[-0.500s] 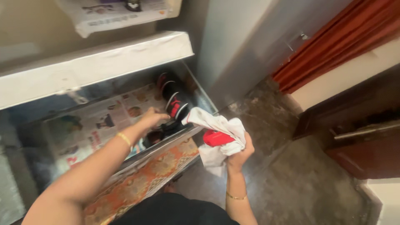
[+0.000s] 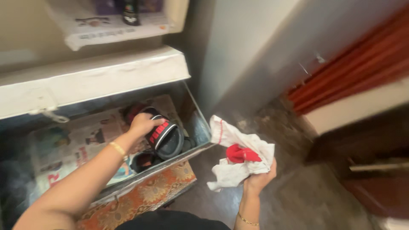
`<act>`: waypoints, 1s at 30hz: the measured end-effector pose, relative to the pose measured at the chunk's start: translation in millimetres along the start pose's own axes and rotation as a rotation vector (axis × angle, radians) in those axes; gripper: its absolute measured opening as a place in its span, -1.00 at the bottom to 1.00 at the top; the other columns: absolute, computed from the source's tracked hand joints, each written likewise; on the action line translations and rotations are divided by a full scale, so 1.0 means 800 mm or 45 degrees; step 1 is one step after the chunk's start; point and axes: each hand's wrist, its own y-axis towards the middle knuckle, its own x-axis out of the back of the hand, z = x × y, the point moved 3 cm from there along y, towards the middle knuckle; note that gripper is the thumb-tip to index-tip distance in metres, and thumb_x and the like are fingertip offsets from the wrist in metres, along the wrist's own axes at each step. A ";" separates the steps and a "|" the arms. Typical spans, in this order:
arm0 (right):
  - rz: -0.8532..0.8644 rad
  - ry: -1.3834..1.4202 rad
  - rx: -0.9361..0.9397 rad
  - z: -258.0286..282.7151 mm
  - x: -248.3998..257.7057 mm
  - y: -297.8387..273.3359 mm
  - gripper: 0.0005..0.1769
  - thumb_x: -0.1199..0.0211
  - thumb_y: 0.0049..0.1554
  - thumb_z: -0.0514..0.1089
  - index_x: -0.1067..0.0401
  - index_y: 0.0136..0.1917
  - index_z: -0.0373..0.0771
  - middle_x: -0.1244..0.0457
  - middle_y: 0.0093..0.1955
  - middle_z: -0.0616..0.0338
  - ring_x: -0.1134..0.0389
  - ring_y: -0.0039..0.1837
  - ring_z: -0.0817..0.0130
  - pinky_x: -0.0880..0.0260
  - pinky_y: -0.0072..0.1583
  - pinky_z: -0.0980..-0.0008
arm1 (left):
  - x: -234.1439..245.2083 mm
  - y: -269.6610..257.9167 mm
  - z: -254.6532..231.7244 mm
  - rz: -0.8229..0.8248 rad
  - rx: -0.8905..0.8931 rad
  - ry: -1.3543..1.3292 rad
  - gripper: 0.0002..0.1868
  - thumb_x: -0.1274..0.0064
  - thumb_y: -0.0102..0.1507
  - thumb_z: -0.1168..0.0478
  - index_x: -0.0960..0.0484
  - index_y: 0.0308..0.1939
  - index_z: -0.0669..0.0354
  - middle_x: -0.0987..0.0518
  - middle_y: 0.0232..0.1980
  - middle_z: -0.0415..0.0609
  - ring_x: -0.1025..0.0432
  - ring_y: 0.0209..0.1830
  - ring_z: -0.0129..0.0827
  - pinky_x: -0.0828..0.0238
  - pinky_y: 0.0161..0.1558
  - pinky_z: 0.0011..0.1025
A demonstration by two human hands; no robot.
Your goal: The person wipes several pairs of shoes and sandals with a white cloth, taking them from a metal shoe cabinet and placing them on a nearby bench. The person also ties the laces on a pair of sneakers.
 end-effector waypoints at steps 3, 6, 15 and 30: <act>0.060 0.117 -0.082 -0.007 -0.043 0.002 -0.69 -0.07 0.22 -0.29 -0.41 0.21 -0.38 -0.36 0.15 0.02 -0.44 0.09 0.29 -0.48 0.15 0.27 | 0.079 -0.096 -0.010 0.008 0.129 -0.889 -0.66 -0.23 0.17 0.15 -0.69 -0.08 0.33 -0.71 -0.15 0.08 -0.60 -0.23 -0.27 -0.56 -0.14 -0.26; 0.313 -0.045 0.055 -0.007 -0.110 -0.023 -0.71 -0.13 0.26 -0.34 -0.41 0.24 -0.48 -0.32 0.20 -0.03 -0.38 0.16 0.28 -0.41 0.22 0.28 | 0.197 -0.206 -0.005 -0.161 -0.022 -1.306 -0.66 -0.07 0.30 0.13 -0.63 0.02 0.32 -0.68 -0.09 0.05 -0.59 -0.16 -0.30 -0.55 -0.08 -0.28; 0.893 0.380 -0.314 0.014 -0.313 -0.184 -0.70 -0.14 0.22 -0.22 -0.46 0.19 -0.39 -0.38 0.14 0.06 -0.43 0.11 0.33 -0.46 0.15 0.32 | 0.395 -0.617 0.052 -1.162 -0.871 -1.561 -0.67 -0.01 0.49 0.17 -0.57 0.25 0.32 -0.59 0.11 -0.04 -0.47 0.07 -0.33 -0.40 0.17 -0.29; 2.039 0.365 -0.127 0.067 -0.411 -0.391 -0.41 -0.11 -0.05 -0.22 -0.42 0.26 -0.40 -0.41 0.16 0.04 -0.42 0.22 0.32 -0.39 0.28 0.34 | 0.392 -0.602 -0.027 -1.017 -1.352 -2.000 -0.57 0.12 0.49 0.09 -0.45 0.31 0.33 -0.51 0.34 0.10 -0.40 0.39 -0.10 -0.30 0.52 -0.07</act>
